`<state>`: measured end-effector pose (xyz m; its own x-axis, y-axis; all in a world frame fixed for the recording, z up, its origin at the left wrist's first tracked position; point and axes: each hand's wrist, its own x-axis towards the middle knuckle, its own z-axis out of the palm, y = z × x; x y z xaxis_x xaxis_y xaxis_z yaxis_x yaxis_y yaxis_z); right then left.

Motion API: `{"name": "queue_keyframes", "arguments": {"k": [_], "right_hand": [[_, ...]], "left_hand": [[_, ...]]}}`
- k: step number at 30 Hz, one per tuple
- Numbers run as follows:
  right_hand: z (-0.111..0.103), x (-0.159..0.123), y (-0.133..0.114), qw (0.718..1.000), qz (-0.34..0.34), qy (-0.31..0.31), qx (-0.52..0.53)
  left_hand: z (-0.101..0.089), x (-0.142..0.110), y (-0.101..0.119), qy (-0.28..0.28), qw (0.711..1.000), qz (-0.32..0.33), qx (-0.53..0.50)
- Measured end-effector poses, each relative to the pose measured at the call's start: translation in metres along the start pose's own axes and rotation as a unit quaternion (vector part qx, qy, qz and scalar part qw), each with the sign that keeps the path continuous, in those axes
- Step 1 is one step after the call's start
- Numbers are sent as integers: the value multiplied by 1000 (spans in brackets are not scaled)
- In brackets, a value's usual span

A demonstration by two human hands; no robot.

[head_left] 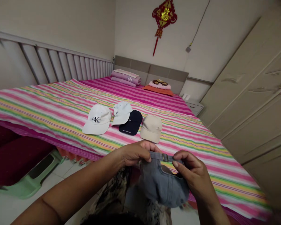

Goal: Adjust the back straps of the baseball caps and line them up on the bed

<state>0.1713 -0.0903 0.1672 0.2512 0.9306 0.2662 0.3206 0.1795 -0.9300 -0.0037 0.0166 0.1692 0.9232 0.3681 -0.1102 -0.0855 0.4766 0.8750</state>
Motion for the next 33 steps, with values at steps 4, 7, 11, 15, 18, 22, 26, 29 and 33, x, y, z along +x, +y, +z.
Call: {"name": "queue_keyframes", "arguments": {"k": [4, 7, 11, 15, 18, 22, 26, 29, 33], "right_hand": [[2, 0, -11, 997, -21, -35, -64], [7, -3, -23, 977, -130, -28, -168], [15, -9, -39, 912, -301, -27, -277], [22, -13, -46, 858, -357, -19, -369], [25, -14, -44, 820, -377, 8, -431], [26, -18, -42, 760, -425, 14, -492], [29, -21, -42, 730, -439, 24, -523], [33, -17, -39, 745, -417, 41, -520], [36, -10, -35, 827, -330, 81, -448]], "left_hand": [[8, -9, 1, -16, 999, 15, -48], [10, -14, -1, 7, 999, 30, -42], [10, -19, -3, 25, 999, 33, -13], [13, -23, -3, 80, 995, 51, 35], [18, -24, -2, 119, 980, 104, 122], [23, -28, 0, 145, 959, 135, 202], [25, -30, -1, 159, 936, 159, 271], [27, -29, -4, 185, 926, 183, 274], [26, -27, -8, 212, 920, 193, 266]]}}
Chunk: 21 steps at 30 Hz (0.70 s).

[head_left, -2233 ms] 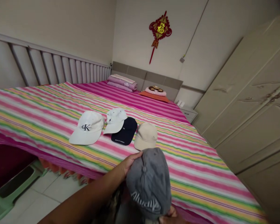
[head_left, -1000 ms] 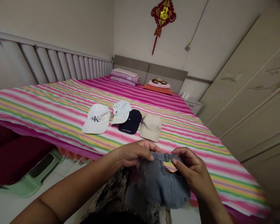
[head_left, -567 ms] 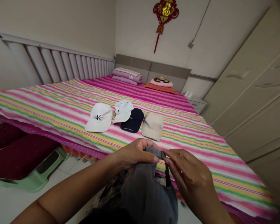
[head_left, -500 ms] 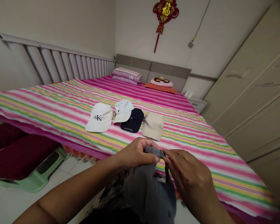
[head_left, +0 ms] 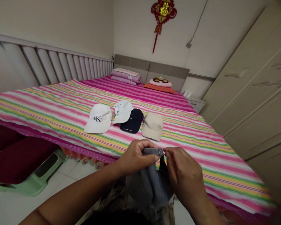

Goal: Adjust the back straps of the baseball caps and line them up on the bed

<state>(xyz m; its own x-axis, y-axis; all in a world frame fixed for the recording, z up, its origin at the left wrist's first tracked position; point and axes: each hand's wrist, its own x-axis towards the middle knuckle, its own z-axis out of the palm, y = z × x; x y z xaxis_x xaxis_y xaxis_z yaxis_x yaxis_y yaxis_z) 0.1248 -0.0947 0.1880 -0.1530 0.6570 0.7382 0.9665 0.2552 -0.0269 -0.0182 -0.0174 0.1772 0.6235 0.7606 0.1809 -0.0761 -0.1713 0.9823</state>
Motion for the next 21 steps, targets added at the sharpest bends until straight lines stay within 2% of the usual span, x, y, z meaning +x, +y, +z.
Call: {"name": "queue_keyframes", "arguments": {"k": [3, 5, 9, 11, 16, 21], "right_hand": [[-2, 3, 1, 991, 99, -1, 86], [-4, 5, 1, 981, 125, -39, 144], [-4, 8, 0, 982, 88, -108, 129], [-4, 7, 0, 981, 80, -125, 121], [-7, 4, -3, 976, 127, -98, 146], [-6, 2, -4, 965, 140, -148, 165]], "left_hand": [[-2, 0, -2, 7, 1000, 0, 15], [-2, 0, -3, 17, 998, 35, 57], [3, 0, -6, 51, 967, 163, 189], [6, 0, -7, 69, 948, 205, 232], [8, 0, -10, 92, 927, 231, 280], [6, -2, -15, 105, 904, 263, 319]]}}
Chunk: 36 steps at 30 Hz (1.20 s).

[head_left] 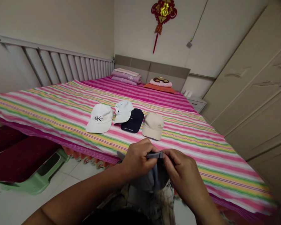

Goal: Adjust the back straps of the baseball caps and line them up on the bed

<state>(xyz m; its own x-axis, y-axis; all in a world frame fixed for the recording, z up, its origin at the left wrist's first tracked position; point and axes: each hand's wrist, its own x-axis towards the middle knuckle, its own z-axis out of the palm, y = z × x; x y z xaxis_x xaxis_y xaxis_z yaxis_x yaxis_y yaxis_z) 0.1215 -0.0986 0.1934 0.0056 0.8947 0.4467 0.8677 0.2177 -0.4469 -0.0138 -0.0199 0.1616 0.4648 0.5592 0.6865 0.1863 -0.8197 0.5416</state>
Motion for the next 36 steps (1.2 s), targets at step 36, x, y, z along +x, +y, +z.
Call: {"name": "queue_keyframes", "arguments": {"k": [36], "right_hand": [[20, -8, 22, 981, -145, 124, -27]], "left_hand": [[11, 4, -11, -89, 875, -309, -362]]}}
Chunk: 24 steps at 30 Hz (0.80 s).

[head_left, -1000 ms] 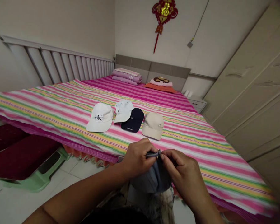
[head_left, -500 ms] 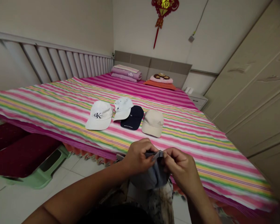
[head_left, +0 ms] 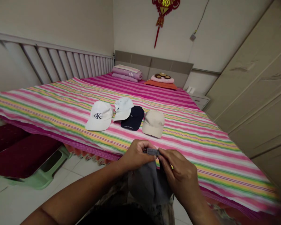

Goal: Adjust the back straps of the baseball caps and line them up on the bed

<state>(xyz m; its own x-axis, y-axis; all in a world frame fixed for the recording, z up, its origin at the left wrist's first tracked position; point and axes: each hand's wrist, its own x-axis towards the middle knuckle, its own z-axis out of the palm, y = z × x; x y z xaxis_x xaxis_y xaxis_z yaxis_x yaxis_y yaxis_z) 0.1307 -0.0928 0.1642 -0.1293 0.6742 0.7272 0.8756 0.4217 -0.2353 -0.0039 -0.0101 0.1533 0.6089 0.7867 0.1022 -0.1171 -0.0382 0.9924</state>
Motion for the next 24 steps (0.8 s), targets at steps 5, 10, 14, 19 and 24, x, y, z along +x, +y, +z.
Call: {"name": "queue_keyframes", "arguments": {"k": [5, 10, 14, 19, 24], "right_hand": [[5, -6, 1, 999, -9, 16, -27], [3, -4, 2, 1000, 1, -6, 18], [-6, 5, 3, 974, 155, -119, 116], [-9, 10, 4, 914, 234, -201, 262], [8, 0, 8, 697, 344, -146, 612]], "left_hand": [[-2, 2, -5, -15, 985, -86, -146], [-1, 2, -6, -25, 962, -148, -227], [-5, 2, -7, -41, 984, -110, -137], [-9, 0, -9, -100, 985, -91, -106], [-8, -4, -3, -131, 967, -112, -190]]}}
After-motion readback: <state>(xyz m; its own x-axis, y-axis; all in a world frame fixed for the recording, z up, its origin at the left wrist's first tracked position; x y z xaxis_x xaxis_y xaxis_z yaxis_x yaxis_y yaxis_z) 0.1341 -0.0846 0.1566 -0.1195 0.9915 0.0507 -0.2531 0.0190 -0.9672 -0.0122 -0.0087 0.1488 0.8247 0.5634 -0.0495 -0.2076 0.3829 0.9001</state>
